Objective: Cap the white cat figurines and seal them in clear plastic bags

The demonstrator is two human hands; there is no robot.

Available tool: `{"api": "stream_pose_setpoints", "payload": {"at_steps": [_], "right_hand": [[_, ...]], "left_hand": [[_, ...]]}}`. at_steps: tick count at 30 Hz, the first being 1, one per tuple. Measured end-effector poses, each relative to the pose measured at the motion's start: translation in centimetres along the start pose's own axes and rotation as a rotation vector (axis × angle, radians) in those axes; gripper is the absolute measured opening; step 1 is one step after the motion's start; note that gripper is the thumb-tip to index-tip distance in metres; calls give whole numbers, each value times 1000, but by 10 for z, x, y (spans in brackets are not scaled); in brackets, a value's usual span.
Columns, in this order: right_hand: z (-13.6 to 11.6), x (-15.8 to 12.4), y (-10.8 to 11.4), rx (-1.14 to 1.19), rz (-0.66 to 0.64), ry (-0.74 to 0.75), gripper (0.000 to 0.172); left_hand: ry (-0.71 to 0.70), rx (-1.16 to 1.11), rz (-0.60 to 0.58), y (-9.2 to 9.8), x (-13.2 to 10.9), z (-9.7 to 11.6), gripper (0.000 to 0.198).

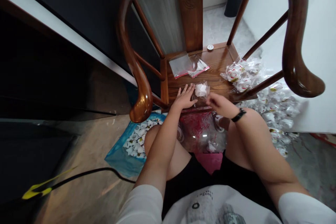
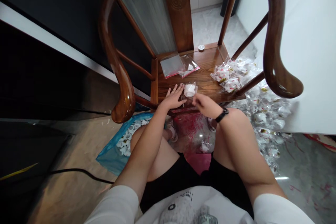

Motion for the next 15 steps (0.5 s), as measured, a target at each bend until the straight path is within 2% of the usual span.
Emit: {"api": "stream_pose_setpoints", "payload": {"at_steps": [3,4,5,6,7,8,9,12,14,15], "right_hand": [[-11,-23,66,218,665,131,10],[-16,-33,81,241,866,186,11],[-21,-42,91,237,999,235,11],[-28,-46,94,210,1042,270,11],[-35,-45,91,177,987,290,10],[-42,-40,82,150,839,296,9],[-48,-32,65,132,622,295,7],[-58,-22,-17,77,-164,262,4],[-51,-28,-70,-51,-558,183,12],[-44,-33,-92,-135,-707,127,16]], "left_hand": [[40,76,-56,4,-5,6,95],[49,92,-71,6,-6,8,95],[55,101,-82,7,-7,10,96],[62,103,-88,8,-8,11,96],[67,100,-87,9,-9,12,96],[70,94,-81,10,-9,13,96],[68,86,-72,12,-9,13,96],[37,55,-37,16,-9,15,94],[6,30,-22,19,-10,17,93],[-8,17,-14,22,-10,18,91]]}}
Point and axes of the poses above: each hand's wrist, its own x-axis towards the middle knuckle, its own y-axis out of the back of the hand, z = x × y, the point moved 6 cm from there along x, towards the middle knuckle, and after that the axes turned 7 degrees about y, right-handed, at the moved point
